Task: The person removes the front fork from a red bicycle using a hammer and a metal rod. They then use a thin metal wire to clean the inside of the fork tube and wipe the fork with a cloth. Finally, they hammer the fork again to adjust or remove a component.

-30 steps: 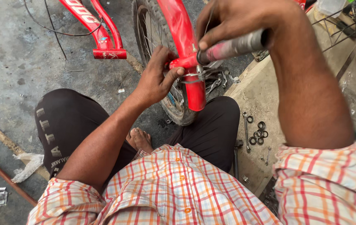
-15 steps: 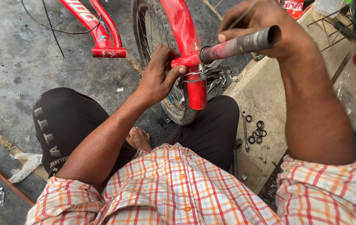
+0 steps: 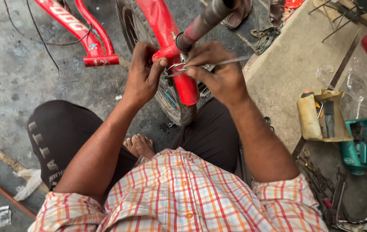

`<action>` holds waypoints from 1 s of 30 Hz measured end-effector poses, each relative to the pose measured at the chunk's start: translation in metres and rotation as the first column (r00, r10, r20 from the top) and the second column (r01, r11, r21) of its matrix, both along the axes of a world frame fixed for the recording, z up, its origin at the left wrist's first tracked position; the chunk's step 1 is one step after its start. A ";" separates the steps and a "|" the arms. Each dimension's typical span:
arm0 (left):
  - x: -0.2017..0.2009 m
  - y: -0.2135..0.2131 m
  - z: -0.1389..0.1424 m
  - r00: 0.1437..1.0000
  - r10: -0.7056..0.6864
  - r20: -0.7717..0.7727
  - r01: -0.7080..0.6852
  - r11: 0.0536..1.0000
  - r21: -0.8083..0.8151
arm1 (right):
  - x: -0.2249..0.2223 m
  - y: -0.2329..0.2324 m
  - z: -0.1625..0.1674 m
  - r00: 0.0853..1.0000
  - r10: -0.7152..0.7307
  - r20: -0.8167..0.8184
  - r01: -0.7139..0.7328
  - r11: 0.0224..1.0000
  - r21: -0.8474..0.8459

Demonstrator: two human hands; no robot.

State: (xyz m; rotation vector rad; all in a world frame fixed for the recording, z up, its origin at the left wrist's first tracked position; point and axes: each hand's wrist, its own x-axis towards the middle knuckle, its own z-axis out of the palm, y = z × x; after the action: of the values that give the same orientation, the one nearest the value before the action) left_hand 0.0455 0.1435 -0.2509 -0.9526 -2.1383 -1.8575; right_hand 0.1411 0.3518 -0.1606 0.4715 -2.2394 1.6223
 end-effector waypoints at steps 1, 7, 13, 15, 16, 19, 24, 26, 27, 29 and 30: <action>-0.001 0.001 0.000 1.000 -0.013 0.029 0.013 1.000 0.017 | 0.003 -0.002 0.000 0.996 0.026 -0.081 -0.022 0.999 0.050; 0.003 0.007 0.011 0.996 0.047 0.069 -0.054 0.993 0.103 | 0.001 -0.010 -0.004 0.975 -0.125 -0.183 0.169 0.954 0.248; 0.022 -0.007 0.039 0.990 0.038 -0.136 -0.019 0.990 0.136 | -0.011 -0.019 -0.006 0.946 -0.194 -0.258 0.275 0.903 0.329; 0.029 -0.012 0.045 0.964 -0.002 -0.264 0.022 0.997 0.072 | -0.013 -0.020 -0.004 0.950 -0.168 -0.263 0.252 0.909 0.331; 0.030 -0.012 0.047 0.966 0.023 -0.256 -0.007 0.998 0.063 | -0.014 -0.020 -0.003 0.952 -0.157 -0.264 0.243 0.911 0.334; 0.029 -0.010 0.048 0.972 0.068 -0.224 -0.058 0.997 0.052 | -0.017 -0.020 -0.001 0.961 -0.150 -0.232 0.236 0.882 0.408; 0.020 -0.010 0.042 0.978 0.023 -0.209 -0.001 0.994 0.108 | -0.019 -0.020 -0.002 0.963 -0.123 -0.240 0.222 0.864 0.453; 0.016 -0.016 0.040 0.976 0.001 -0.219 0.015 0.997 0.072 | -0.020 -0.019 -0.003 0.966 -0.140 -0.218 0.228 0.857 0.461; 0.013 -0.020 0.040 0.974 -0.009 -0.227 0.022 0.998 0.054 | -0.020 -0.018 -0.003 0.967 -0.159 -0.200 0.236 0.857 0.457; 0.007 -0.029 0.038 0.994 0.084 -0.064 -0.077 0.990 0.114 | -0.021 -0.015 -0.004 0.966 -0.182 -0.183 0.246 0.864 0.439; 0.002 -0.035 0.037 0.992 0.124 0.021 -0.125 0.983 0.137 | -0.021 -0.014 -0.004 0.965 -0.189 -0.180 0.250 0.871 0.422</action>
State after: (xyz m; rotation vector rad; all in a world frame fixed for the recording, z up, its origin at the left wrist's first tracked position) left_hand 0.0479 0.1083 -0.2142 -0.7623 -1.9952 -1.9251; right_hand 0.1199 0.3375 -0.1645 0.4002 -2.4515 0.9348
